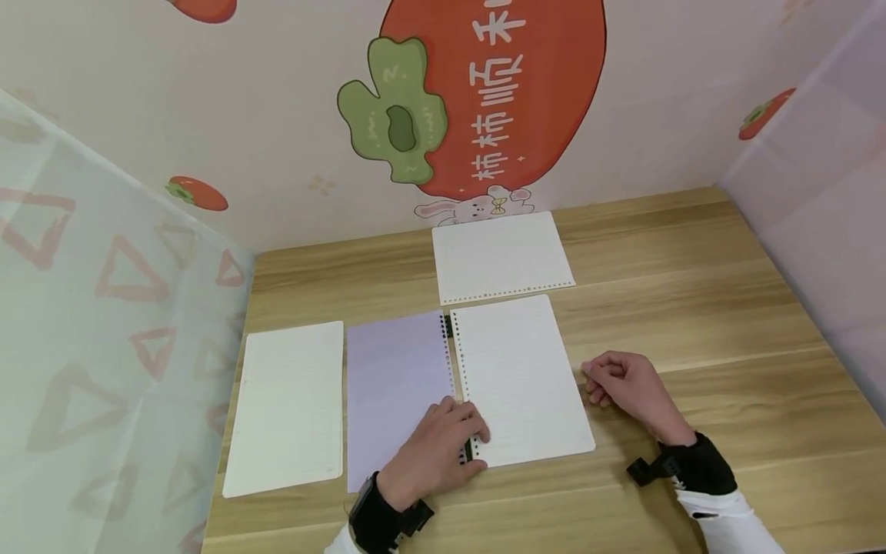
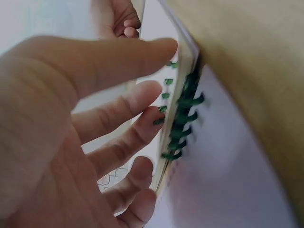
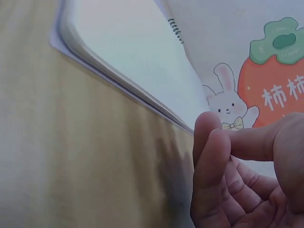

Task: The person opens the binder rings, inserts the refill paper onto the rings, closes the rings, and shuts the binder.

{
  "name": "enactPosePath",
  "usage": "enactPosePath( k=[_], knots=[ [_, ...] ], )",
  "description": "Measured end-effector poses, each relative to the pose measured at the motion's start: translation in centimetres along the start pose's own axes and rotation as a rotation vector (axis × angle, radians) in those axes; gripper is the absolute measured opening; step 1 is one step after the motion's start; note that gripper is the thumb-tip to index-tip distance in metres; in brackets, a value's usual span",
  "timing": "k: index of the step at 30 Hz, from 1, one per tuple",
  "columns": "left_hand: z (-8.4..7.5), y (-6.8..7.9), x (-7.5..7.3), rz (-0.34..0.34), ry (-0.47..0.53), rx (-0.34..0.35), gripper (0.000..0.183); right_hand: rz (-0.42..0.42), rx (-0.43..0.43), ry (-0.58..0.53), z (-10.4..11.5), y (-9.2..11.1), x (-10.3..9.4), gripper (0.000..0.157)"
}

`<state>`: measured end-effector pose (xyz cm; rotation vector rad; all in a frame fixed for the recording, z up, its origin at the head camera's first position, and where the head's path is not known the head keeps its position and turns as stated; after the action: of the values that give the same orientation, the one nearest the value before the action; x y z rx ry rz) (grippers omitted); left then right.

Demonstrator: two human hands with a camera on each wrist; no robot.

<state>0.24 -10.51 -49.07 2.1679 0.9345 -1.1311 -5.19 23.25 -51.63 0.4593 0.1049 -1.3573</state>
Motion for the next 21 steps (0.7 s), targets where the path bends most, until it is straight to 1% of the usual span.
enactPosePath(
  k=[3,5,6,8,10,12,14,17,19,21],
  knots=[
    [0.7,-0.9,-1.0,0.052,0.023,-0.032,0.028,-0.013,-0.101,0.048,0.7,-1.0,-0.4,0.036],
    [1.3,-1.9,-1.8,0.055,0.02,-0.053,0.027,-0.029,-0.187,0.112,1.5,-1.9,-0.6,0.033],
    [1.6,-2.5,-2.3,0.048,0.014,-0.063,0.027,-0.041,-0.233,0.161,2.0,-2.4,-0.6,0.032],
    [2.0,-3.9,-3.3,0.013,-0.006,-0.075,0.029,-0.063,-0.311,0.263,3.1,-3.6,-0.6,0.03],
    [2.4,-5.5,-4.3,-0.026,-0.027,-0.089,0.033,-0.072,-0.367,0.358,4.1,-5.0,-0.4,0.03],
    [2.7,-7.5,-5.1,-0.064,-0.041,-0.113,0.039,-0.055,-0.419,0.441,5.0,-6.7,0.0,0.029],
    [3.0,-9.5,-5.5,-0.093,-0.059,-0.135,0.045,-0.017,-0.448,0.511,5.5,-8.4,0.5,0.032],
    [3.4,-12.6,-5.3,-0.124,-0.105,-0.199,0.055,0.04,-0.457,0.602,5.8,-10.4,1.2,0.042],
    [3.6,-14.1,-4.8,-0.139,-0.154,-0.246,0.059,0.07,-0.437,0.643,5.8,-11.1,1.5,0.05],
    [3.7,-15.2,-4.4,-0.144,-0.191,-0.299,0.061,0.088,-0.406,0.664,5.6,-11.5,1.7,0.053]
  ],
)
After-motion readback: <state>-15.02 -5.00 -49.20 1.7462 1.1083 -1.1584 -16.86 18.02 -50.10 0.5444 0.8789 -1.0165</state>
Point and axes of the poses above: each hand's wrist, its own y-axis away from the middle knuckle, its own x-axis out of the palm, z = x × y, the point moved 2 cm from there along -y, towards the middle knuckle, and after that the axes turned 3 degrees about -x, right-handed, at the moved point
